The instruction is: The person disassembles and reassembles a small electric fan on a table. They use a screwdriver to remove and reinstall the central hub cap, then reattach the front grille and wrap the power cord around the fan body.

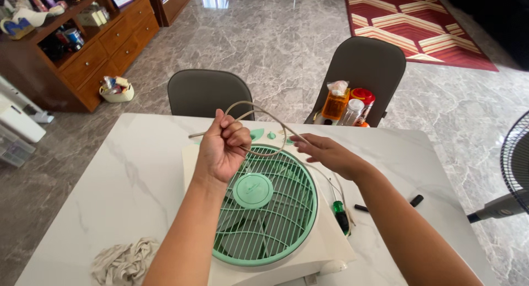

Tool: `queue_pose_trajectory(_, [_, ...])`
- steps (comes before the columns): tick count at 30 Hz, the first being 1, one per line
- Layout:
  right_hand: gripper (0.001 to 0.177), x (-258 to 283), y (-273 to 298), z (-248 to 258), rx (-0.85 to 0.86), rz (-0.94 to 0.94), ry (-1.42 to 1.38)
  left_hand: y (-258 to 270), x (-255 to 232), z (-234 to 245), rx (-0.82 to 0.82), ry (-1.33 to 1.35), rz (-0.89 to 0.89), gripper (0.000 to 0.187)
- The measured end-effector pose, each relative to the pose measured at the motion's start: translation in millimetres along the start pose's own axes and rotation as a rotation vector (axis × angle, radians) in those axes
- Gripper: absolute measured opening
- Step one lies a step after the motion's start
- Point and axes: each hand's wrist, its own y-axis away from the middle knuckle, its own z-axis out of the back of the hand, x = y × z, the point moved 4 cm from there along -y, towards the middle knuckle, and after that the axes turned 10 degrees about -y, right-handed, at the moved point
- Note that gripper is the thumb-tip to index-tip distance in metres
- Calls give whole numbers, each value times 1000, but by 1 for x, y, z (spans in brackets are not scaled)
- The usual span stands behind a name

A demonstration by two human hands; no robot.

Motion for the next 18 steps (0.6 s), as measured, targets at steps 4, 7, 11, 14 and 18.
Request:
queue_pose_trajectory(4, [56, -6, -21, -35, 183, -77, -195, 1, -5, 38, -135, 67, -16, 44])
queue_pose_trajectory(7, [60, -11, -33, -50, 144, -80, -107, 4, -17, 76, -279, 4, -38, 45])
queue_pose_trajectory(11, [74, -23, -48, -92, 176, 40, 377, 13, -21, 126, -422, -86, 4, 44])
queue_pose_trajectory(14, [83, -38, -57, -116, 196, -25, 727, 24, -27, 149, -526, -218, 104, 45])
queue_pose_trajectory(18, [54, -54, -57, -121, 101, 146, 761, 59, -40, 177, -674, -526, 149, 28])
